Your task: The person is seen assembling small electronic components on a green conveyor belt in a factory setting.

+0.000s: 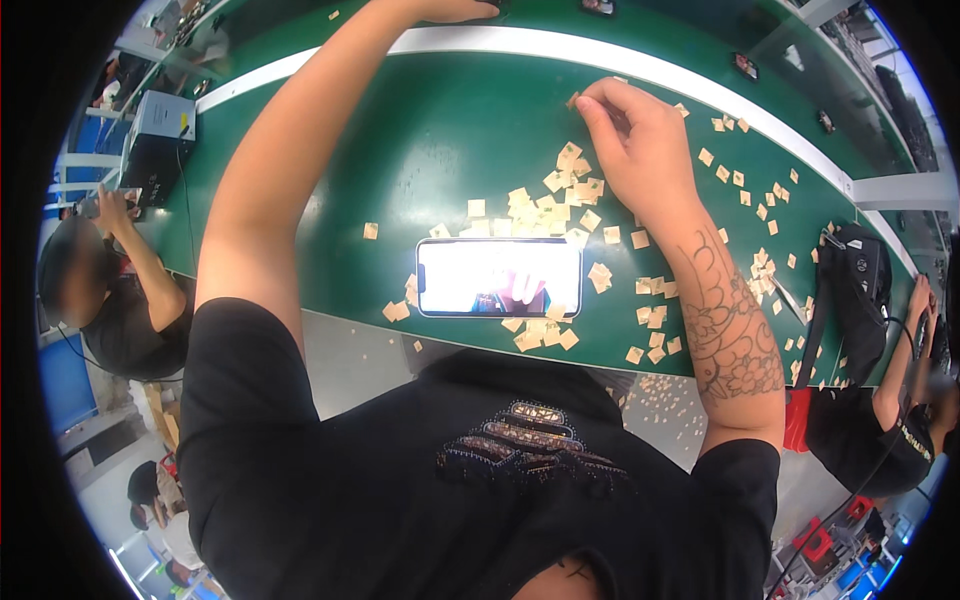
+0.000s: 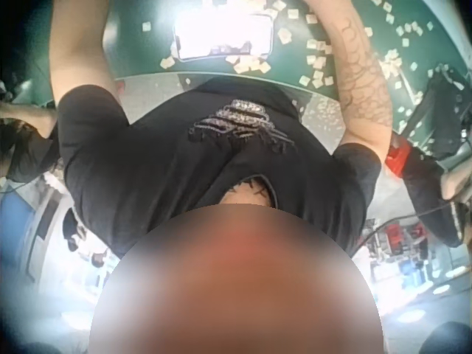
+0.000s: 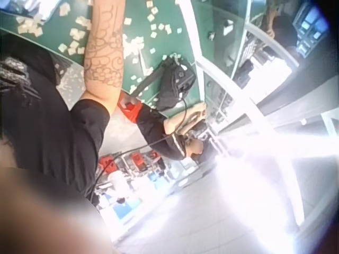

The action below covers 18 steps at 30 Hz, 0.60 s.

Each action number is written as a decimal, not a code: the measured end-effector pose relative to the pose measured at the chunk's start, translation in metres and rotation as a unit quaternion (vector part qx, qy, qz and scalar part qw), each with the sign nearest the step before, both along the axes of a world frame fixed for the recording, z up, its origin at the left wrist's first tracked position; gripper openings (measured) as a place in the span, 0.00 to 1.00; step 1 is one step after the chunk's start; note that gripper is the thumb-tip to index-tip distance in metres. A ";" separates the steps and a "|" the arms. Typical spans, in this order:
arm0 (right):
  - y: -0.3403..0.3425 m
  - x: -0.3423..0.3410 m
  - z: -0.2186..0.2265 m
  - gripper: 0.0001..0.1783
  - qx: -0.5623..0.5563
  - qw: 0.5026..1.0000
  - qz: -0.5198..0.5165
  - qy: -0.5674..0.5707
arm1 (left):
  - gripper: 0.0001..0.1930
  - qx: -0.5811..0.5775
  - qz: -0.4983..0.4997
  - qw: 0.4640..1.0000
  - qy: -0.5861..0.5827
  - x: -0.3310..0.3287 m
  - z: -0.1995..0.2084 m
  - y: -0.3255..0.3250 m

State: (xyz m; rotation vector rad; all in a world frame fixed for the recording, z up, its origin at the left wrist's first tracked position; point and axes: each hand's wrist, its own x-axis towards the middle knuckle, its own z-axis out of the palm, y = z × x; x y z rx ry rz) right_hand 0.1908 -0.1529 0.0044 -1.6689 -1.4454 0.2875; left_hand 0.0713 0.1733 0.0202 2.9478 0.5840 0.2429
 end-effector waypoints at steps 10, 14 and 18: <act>-0.003 0.001 -0.007 0.08 0.008 1.000 -0.001 -0.008 | 0.22 -0.091 -0.081 0.970 -0.211 -0.016 -0.015 -0.035; -0.002 0.002 -0.007 0.08 0.028 0.999 -0.004 -0.017 | 0.23 -0.072 -0.127 0.970 -0.193 -0.028 0.001 -0.080; 0.002 -0.002 -0.008 0.08 0.046 0.999 0.009 -0.016 | 0.19 -0.109 -0.123 0.978 -0.129 -0.055 0.004 -0.138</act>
